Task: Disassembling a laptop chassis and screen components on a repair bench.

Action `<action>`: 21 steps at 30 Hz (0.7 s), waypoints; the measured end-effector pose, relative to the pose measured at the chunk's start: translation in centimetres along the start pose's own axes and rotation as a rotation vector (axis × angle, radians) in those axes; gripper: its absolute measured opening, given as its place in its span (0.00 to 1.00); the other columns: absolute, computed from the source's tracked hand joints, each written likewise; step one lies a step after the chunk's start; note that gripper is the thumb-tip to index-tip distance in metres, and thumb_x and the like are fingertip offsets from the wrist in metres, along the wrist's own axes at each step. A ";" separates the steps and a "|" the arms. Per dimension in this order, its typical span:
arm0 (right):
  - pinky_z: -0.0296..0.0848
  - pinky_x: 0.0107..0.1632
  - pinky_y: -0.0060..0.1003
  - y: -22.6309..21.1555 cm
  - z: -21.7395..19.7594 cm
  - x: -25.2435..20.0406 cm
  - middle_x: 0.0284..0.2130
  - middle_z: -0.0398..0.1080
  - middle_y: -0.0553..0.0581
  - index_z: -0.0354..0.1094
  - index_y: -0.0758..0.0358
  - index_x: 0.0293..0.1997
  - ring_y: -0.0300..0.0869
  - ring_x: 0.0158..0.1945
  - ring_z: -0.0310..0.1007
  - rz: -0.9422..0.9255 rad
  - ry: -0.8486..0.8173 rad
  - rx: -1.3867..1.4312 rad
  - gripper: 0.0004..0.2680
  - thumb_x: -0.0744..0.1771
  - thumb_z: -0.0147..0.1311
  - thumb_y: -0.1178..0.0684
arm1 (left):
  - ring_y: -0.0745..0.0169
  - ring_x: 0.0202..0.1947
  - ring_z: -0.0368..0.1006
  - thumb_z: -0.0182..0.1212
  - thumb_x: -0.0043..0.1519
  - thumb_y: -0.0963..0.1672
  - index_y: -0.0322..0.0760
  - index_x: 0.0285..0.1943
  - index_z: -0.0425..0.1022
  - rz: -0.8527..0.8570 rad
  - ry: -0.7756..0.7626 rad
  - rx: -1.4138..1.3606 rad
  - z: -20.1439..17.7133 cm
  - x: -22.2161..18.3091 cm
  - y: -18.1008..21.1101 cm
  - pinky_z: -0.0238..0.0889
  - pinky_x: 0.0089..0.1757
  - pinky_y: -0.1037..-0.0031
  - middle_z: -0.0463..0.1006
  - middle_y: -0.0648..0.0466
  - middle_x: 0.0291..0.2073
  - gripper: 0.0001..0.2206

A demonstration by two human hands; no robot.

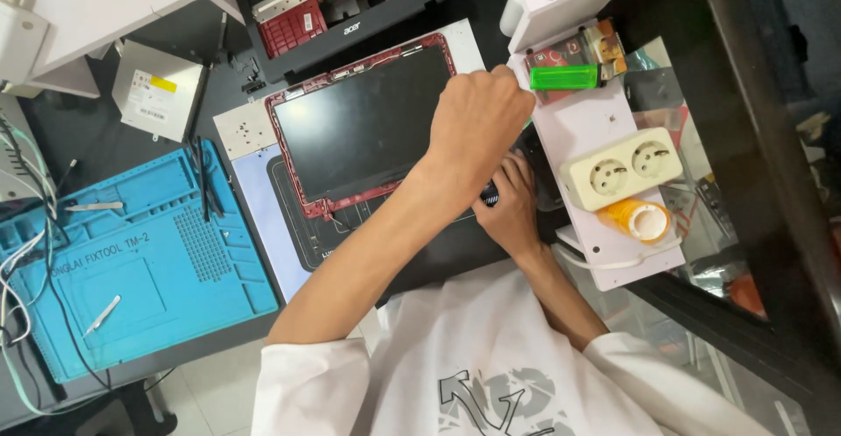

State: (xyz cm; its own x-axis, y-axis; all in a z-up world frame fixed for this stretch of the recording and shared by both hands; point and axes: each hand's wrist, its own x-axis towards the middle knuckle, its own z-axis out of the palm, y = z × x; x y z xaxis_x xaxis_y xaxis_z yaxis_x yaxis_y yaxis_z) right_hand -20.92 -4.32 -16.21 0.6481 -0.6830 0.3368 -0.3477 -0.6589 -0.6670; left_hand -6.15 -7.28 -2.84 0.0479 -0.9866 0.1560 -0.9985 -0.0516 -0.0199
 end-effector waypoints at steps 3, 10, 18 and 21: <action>0.61 0.70 0.56 -0.5 -0.6 0.8 0.50 0.70 0.65 0.69 0.70 0.50 0.60 0.61 0.66 0.004 -0.013 0.022 0.14 0.62 0.65 0.59 | 0.61 0.28 0.78 0.66 0.49 0.39 0.38 0.24 0.80 -0.012 0.008 0.048 -0.2 -0.3 0.0 0.70 0.26 0.71 0.75 0.52 0.27 0.02; 0.62 0.68 0.55 -0.4 -0.7 0.6 0.47 0.69 0.65 0.68 0.71 0.46 0.60 0.59 0.65 -0.014 -0.007 0.071 0.13 0.62 0.66 0.59 | 0.61 0.35 0.77 0.65 0.48 0.39 0.34 0.28 0.80 -0.014 0.032 0.103 -0.6 -1.2 0.4 0.73 0.28 0.75 0.71 0.53 0.36 0.02; 0.61 0.67 0.55 -0.3 -0.4 0.5 0.46 0.71 0.63 0.69 0.69 0.46 0.57 0.60 0.67 -0.018 0.014 0.082 0.13 0.62 0.67 0.58 | 0.58 0.36 0.78 0.66 0.48 0.38 0.34 0.31 0.80 -0.032 0.073 0.031 -1.4 -1.9 -0.2 0.73 0.28 0.76 0.72 0.51 0.39 0.04; 0.61 0.68 0.55 -0.3 -0.5 0.3 0.47 0.71 0.62 0.68 0.68 0.46 0.56 0.60 0.67 -0.008 0.008 0.083 0.12 0.62 0.66 0.58 | 0.60 0.39 0.78 0.66 0.51 0.39 0.33 0.32 0.80 -0.053 0.003 0.086 -0.8 -2.0 -0.1 0.74 0.30 0.76 0.71 0.52 0.40 0.03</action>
State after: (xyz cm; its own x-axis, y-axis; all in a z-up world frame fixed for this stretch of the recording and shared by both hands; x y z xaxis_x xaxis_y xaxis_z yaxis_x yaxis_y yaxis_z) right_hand -20.92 -4.45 -15.58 0.6452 -0.6803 0.3476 -0.2850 -0.6365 -0.7167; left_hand -6.22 -5.20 -2.40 0.1007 -0.9816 0.1620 -0.9884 -0.1173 -0.0964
